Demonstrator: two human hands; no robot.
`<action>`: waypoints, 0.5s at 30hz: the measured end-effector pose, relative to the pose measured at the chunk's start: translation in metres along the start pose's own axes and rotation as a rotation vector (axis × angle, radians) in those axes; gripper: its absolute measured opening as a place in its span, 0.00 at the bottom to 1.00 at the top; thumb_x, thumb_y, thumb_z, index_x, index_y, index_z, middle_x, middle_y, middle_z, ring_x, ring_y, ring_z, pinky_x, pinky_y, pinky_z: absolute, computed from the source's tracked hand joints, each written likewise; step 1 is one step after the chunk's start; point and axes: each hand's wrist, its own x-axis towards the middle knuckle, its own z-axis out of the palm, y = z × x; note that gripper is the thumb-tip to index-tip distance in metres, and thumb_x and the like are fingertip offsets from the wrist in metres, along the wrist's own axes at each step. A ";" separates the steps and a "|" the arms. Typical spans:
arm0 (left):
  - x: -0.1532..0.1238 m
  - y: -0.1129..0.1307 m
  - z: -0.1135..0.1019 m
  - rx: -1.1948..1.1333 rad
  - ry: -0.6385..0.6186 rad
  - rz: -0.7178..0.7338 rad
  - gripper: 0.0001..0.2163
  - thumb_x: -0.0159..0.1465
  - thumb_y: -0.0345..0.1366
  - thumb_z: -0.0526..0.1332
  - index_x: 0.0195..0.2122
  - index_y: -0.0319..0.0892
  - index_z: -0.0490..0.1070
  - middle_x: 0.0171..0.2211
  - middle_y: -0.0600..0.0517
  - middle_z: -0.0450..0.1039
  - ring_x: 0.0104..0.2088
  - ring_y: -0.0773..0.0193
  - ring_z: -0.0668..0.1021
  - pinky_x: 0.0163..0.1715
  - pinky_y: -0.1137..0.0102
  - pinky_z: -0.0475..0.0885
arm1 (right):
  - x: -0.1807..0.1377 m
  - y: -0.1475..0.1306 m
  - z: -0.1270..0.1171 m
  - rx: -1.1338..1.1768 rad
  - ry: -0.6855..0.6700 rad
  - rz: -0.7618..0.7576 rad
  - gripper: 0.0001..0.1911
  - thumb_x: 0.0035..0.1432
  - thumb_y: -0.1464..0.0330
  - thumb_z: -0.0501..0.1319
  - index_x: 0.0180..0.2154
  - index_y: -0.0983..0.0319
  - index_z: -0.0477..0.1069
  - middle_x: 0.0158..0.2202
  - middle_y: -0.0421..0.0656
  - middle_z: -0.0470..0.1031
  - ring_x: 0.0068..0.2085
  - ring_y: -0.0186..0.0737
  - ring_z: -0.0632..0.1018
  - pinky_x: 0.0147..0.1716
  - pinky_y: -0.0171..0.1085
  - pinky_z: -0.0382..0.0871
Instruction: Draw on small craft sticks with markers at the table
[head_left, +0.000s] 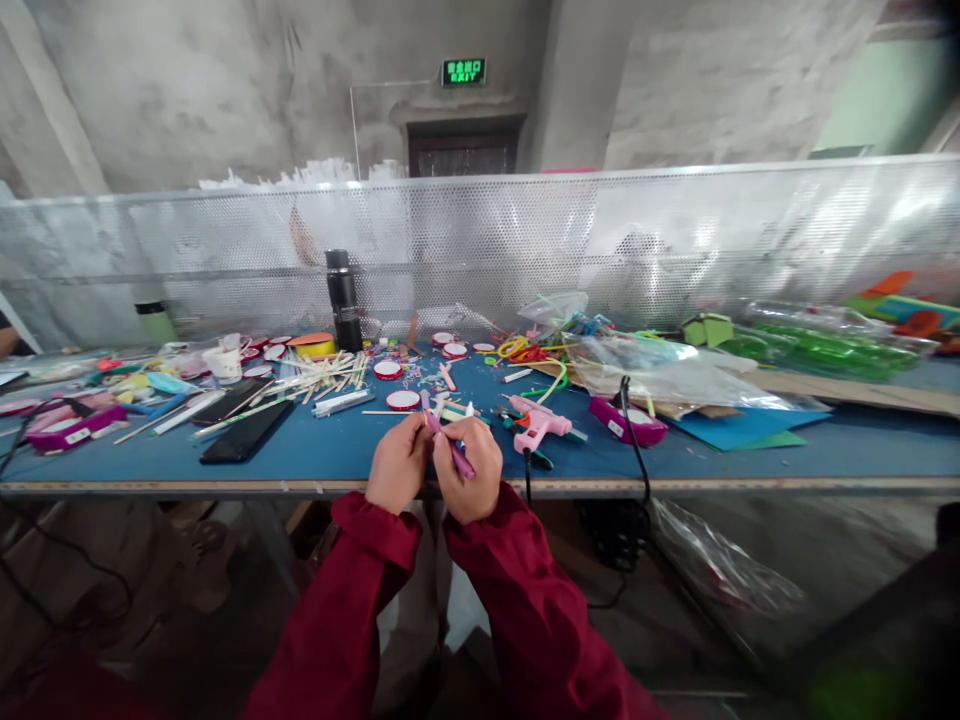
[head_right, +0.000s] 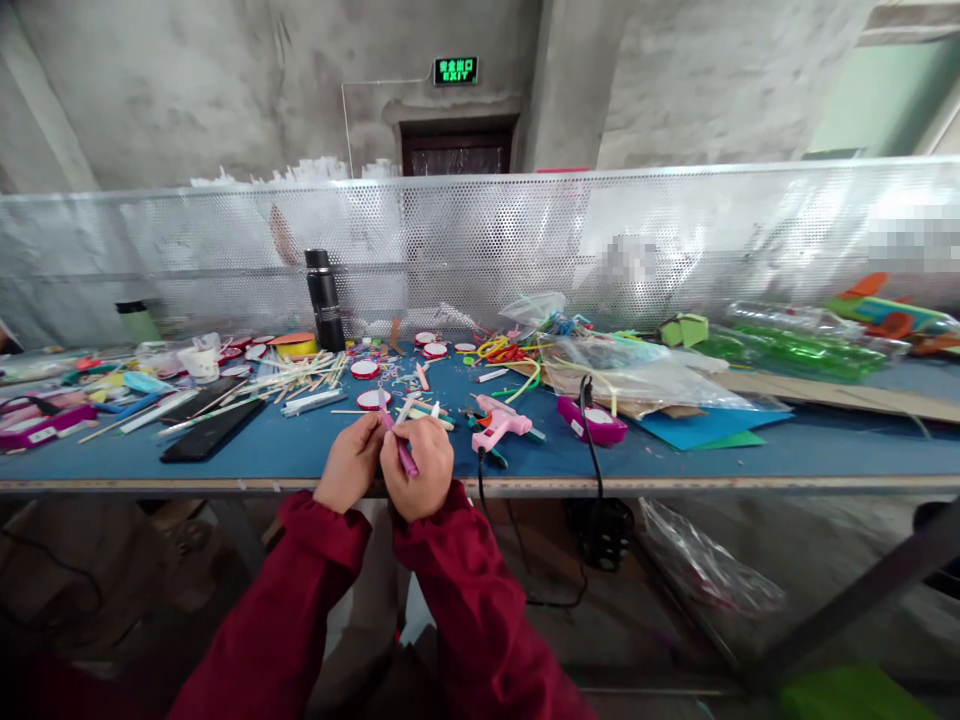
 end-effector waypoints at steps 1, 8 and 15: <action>0.000 0.000 0.000 0.000 0.000 0.001 0.11 0.71 0.38 0.52 0.32 0.44 0.68 0.28 0.54 0.70 0.30 0.64 0.70 0.33 0.72 0.63 | 0.000 0.000 0.000 0.002 0.000 -0.002 0.05 0.63 0.72 0.60 0.34 0.57 0.69 0.31 0.41 0.76 0.36 0.41 0.77 0.40 0.43 0.72; 0.000 0.000 0.000 -0.002 0.001 0.009 0.11 0.71 0.38 0.52 0.33 0.44 0.68 0.29 0.54 0.71 0.30 0.64 0.69 0.33 0.72 0.63 | 0.000 0.000 0.001 0.010 0.008 -0.008 0.05 0.63 0.73 0.60 0.34 0.57 0.69 0.31 0.41 0.76 0.36 0.41 0.78 0.41 0.43 0.72; 0.000 0.000 0.000 -0.008 -0.011 0.006 0.11 0.71 0.39 0.52 0.32 0.44 0.67 0.28 0.54 0.70 0.30 0.64 0.70 0.34 0.71 0.64 | 0.000 0.001 0.001 0.008 0.011 -0.003 0.05 0.63 0.73 0.60 0.34 0.57 0.69 0.31 0.41 0.76 0.35 0.41 0.78 0.41 0.43 0.72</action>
